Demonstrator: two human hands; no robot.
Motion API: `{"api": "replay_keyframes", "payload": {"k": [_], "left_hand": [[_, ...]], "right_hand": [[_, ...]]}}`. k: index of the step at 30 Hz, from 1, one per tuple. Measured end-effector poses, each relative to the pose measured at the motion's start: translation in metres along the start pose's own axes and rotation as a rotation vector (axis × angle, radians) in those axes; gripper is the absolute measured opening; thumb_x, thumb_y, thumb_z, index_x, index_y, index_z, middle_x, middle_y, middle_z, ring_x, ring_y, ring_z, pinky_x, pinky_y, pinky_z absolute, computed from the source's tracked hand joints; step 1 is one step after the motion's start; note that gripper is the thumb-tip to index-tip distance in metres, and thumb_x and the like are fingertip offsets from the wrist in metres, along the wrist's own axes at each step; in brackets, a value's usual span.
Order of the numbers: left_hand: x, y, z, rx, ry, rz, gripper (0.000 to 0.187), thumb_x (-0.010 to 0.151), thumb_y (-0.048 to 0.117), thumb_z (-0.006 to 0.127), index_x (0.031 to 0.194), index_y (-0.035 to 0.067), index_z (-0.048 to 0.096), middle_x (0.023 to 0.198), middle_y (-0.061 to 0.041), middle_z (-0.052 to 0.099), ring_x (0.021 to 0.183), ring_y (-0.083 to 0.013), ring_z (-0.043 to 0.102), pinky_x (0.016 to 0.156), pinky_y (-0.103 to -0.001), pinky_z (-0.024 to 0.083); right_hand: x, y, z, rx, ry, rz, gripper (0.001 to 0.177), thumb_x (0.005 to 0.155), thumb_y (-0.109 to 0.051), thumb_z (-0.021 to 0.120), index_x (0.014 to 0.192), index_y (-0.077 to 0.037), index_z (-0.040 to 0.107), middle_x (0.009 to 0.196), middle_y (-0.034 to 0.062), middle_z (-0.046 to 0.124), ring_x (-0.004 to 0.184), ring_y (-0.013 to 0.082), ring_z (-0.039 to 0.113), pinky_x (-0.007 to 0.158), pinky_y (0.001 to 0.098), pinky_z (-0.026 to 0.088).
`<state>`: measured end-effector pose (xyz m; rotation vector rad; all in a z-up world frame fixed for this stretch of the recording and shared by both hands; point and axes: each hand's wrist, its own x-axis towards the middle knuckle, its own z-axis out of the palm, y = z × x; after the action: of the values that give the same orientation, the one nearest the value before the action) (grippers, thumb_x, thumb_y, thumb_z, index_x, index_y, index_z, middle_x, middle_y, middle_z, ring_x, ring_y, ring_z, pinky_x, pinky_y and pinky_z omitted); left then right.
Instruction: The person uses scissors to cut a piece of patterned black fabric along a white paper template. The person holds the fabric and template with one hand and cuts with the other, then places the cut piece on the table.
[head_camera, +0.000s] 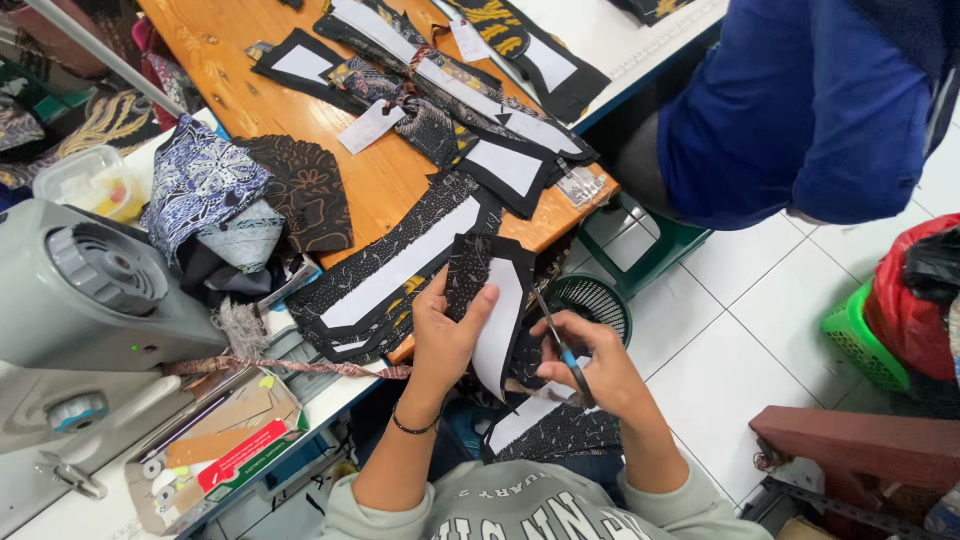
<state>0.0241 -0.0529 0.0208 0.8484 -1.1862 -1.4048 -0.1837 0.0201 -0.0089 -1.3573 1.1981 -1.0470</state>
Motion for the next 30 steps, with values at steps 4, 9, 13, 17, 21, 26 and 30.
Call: {"api": "replay_keyframes", "payload": {"k": [4, 9, 13, 17, 21, 26, 30], "left_hand": [[-0.003, 0.001, -0.004, -0.015, 0.011, -0.008, 0.027, 0.096, 0.008, 0.07, 0.119, -0.005, 0.066, 0.101, -0.005, 0.074, 0.085, -0.0079, 0.067, 0.075, -0.023, 0.055], [-0.007, -0.003, -0.007, 0.005, -0.023, -0.022, 0.028, 0.096, 0.008, 0.069, 0.121, -0.004, 0.064, 0.102, -0.005, 0.073, 0.085, -0.0075, 0.067, 0.075, -0.023, 0.055], [-0.012, -0.011, -0.009, -0.005, -0.034, -0.009, 0.028, 0.097, 0.007, 0.068, 0.122, -0.004, 0.062, 0.105, -0.006, 0.073, 0.09, -0.0078, 0.067, 0.08, -0.024, 0.056], [-0.016, -0.016, -0.013, -0.014, -0.033, -0.034, 0.028, 0.097, 0.007, 0.068, 0.122, -0.004, 0.063, 0.104, -0.007, 0.073, 0.088, -0.0088, 0.067, 0.078, -0.025, 0.056], [-0.017, -0.018, -0.015, -0.03, -0.02, -0.03, 0.03, 0.096, 0.007, 0.068, 0.124, -0.004, 0.062, 0.107, -0.007, 0.073, 0.091, -0.0095, 0.068, 0.081, -0.025, 0.057], [-0.019, -0.02, -0.017, -0.031, -0.014, -0.011, 0.032, 0.096, 0.007, 0.068, 0.125, -0.005, 0.062, 0.108, -0.007, 0.073, 0.092, -0.01, 0.068, 0.082, -0.026, 0.056], [-0.02, -0.02, -0.017, -0.034, -0.006, 0.013, 0.031, 0.097, 0.007, 0.068, 0.124, -0.005, 0.063, 0.108, -0.007, 0.072, 0.094, -0.0098, 0.067, 0.084, -0.025, 0.055]], "right_hand": [[0.001, 0.007, 0.013, 0.056, -0.049, 0.007, 0.051, 0.076, -0.035, 0.086, 0.111, -0.002, 0.069, 0.077, 0.0015, 0.065, 0.066, 0.0087, 0.058, 0.059, 0.0233, 0.046], [0.007, 0.008, 0.021, 0.053, -0.024, -0.071, 0.052, 0.08, -0.04, 0.085, 0.11, -0.002, 0.068, 0.077, 0.0018, 0.067, 0.069, 0.0094, 0.063, 0.065, 0.0236, 0.05], [0.01, 0.007, 0.026, 0.057, -0.02, -0.153, 0.049, 0.086, -0.04, 0.084, 0.111, -0.001, 0.067, 0.079, 0.0017, 0.067, 0.073, 0.0097, 0.064, 0.07, 0.0243, 0.051], [0.008, 0.006, 0.032, 0.074, 0.024, 0.021, 0.05, 0.076, -0.039, 0.085, 0.103, -0.001, 0.067, 0.071, 0.0007, 0.065, 0.053, 0.0065, 0.054, 0.044, 0.0222, 0.04], [0.008, 0.006, 0.034, 0.065, 0.031, -0.029, 0.049, 0.08, -0.039, 0.086, 0.104, -0.001, 0.067, 0.073, -0.0006, 0.065, 0.054, 0.0036, 0.054, 0.045, 0.0207, 0.04], [0.009, 0.011, 0.036, 0.057, 0.043, 0.003, 0.048, 0.077, -0.038, 0.086, 0.103, -0.001, 0.068, 0.069, -0.0009, 0.064, 0.051, 0.0036, 0.053, 0.044, 0.0207, 0.04], [0.008, 0.014, 0.039, 0.019, 0.069, -0.01, 0.047, 0.078, -0.038, 0.087, 0.101, -0.001, 0.068, 0.068, -0.0013, 0.063, 0.053, 0.0033, 0.054, 0.047, 0.0204, 0.041]]}}
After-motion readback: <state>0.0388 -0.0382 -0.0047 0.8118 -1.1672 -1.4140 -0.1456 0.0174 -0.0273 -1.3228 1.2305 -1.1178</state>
